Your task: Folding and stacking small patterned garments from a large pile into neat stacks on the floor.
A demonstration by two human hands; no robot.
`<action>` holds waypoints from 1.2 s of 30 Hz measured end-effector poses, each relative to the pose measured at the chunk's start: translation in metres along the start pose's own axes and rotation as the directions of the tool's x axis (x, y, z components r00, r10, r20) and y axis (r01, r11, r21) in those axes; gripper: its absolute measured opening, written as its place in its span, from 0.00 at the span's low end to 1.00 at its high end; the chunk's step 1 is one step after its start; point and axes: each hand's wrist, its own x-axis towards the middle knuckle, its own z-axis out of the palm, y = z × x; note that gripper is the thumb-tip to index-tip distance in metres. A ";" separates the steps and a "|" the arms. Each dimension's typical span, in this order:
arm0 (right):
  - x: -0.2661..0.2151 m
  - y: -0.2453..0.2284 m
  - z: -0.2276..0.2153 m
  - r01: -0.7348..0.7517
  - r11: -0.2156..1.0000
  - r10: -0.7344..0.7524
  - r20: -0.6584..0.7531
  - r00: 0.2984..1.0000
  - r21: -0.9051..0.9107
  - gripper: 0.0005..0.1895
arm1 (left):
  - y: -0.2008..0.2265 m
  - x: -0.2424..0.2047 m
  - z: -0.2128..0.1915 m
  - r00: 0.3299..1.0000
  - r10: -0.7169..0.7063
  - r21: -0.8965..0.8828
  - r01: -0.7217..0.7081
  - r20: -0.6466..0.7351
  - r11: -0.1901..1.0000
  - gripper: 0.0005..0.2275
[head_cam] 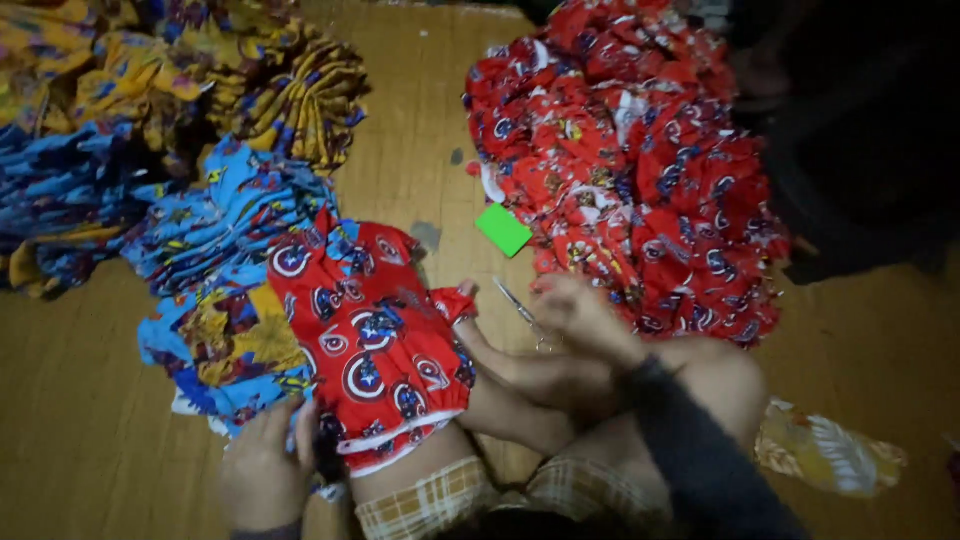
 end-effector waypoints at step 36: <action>-0.010 -0.051 -0.158 0.139 0.609 0.302 -0.390 0.870 0.781 0.05 | 0.101 0.118 0.051 0.835 0.357 -0.637 0.550 0.418 -0.541 0.12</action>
